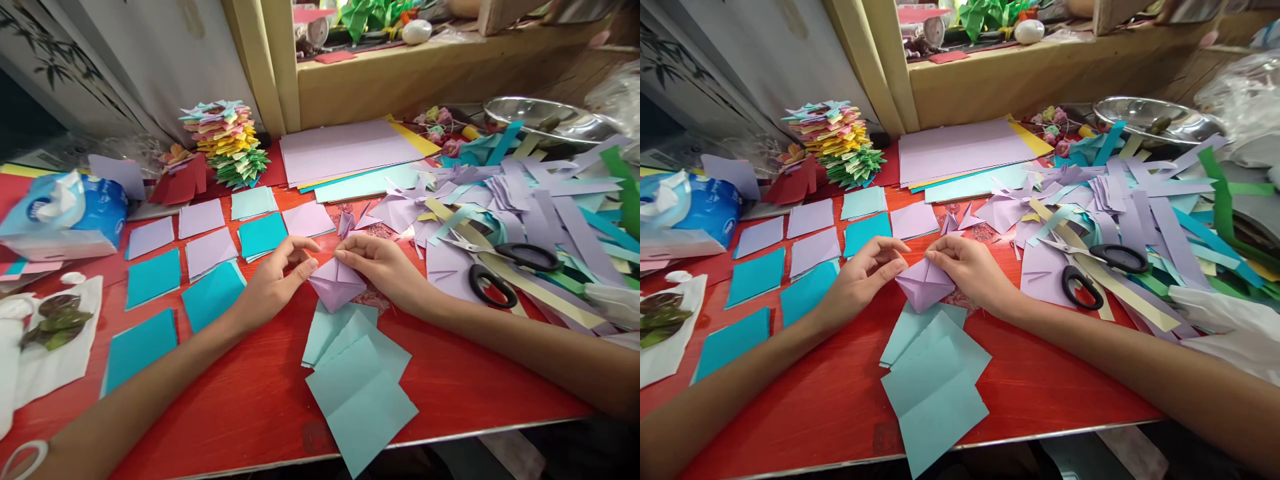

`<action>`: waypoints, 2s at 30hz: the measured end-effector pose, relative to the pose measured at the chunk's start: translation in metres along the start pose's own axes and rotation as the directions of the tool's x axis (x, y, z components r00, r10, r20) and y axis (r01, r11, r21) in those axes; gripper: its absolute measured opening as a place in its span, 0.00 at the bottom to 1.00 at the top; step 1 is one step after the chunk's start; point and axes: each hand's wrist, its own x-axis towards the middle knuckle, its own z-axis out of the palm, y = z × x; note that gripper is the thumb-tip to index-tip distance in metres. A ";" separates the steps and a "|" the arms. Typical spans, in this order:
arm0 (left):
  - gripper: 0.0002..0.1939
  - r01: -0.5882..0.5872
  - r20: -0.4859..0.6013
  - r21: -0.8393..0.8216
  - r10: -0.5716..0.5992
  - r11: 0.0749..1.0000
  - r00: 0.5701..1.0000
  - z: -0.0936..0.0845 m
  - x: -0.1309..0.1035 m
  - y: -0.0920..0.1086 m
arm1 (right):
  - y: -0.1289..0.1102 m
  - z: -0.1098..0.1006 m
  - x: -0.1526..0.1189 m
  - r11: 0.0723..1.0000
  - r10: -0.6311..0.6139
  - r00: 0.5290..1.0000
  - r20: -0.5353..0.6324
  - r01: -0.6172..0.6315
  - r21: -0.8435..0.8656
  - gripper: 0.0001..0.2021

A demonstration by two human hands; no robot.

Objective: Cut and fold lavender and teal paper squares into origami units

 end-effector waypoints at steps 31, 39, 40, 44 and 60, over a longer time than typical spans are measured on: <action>0.06 -0.017 -0.120 -0.285 -0.018 0.958 0.993 0.000 0.005 -0.007 | -0.002 -0.002 0.003 0.953 -0.014 0.991 0.132 -0.026 0.301 0.09; 0.07 -0.012 -0.152 -0.417 -0.057 0.909 0.987 -0.003 0.006 -0.009 | 0.003 -0.003 0.003 0.938 -0.056 0.995 0.082 0.024 0.346 0.09; 0.07 -0.008 -0.152 -0.418 -0.062 0.908 0.986 -0.002 0.006 -0.009 | 0.002 -0.003 0.003 0.943 -0.057 0.995 0.080 0.027 0.333 0.10; 0.07 0.009 -0.180 -0.382 -0.084 0.924 0.980 -0.002 0.006 -0.007 | -0.004 -0.002 0.001 0.975 -0.022 0.996 0.086 0.002 0.224 0.12; 0.12 -0.084 -0.265 -0.152 0.041 0.985 0.963 0.003 0.003 -0.007 | 0.000 0.003 0.000 0.990 -0.025 0.982 0.185 -0.001 0.140 0.09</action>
